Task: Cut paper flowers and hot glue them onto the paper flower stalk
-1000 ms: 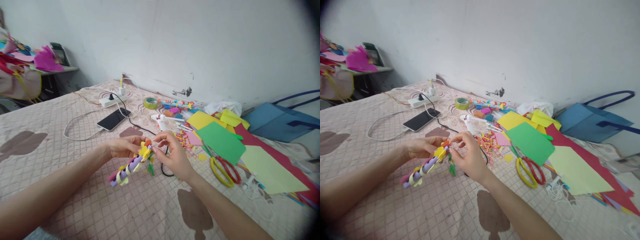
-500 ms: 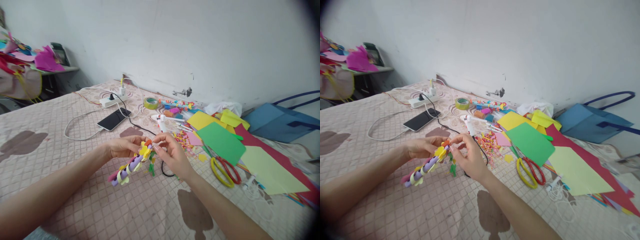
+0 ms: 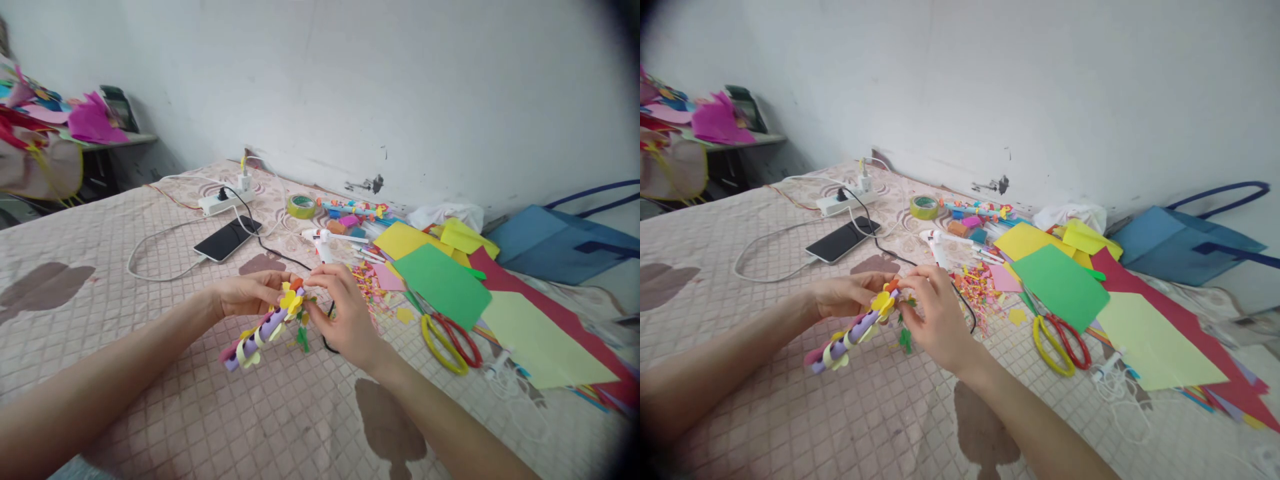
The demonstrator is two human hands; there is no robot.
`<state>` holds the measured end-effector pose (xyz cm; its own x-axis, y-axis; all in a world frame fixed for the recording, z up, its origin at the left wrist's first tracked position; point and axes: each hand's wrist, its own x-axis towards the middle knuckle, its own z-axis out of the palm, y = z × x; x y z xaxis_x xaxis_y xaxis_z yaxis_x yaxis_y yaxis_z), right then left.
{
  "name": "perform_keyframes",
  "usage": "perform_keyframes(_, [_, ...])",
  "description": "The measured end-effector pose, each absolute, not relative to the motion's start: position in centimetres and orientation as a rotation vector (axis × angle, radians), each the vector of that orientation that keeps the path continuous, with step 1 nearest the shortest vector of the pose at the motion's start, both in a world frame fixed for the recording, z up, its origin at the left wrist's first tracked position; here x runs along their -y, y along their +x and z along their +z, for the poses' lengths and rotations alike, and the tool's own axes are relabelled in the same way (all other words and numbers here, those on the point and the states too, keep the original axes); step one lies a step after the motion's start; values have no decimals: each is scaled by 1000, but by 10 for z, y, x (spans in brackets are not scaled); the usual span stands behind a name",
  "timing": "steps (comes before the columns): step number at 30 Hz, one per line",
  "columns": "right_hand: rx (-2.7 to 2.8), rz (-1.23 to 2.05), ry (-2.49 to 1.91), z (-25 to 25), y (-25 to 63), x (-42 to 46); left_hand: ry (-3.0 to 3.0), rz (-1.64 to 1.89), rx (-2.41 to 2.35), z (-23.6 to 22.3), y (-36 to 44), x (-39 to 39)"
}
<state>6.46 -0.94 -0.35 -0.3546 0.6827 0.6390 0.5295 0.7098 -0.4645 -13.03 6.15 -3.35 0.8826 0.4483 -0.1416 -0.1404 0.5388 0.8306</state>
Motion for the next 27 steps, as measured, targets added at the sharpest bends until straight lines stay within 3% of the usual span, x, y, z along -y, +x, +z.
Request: perform_keyframes(27, [2088, 339, -1023, -4, 69, 6, 955, 334, -314, -27, -127, -59])
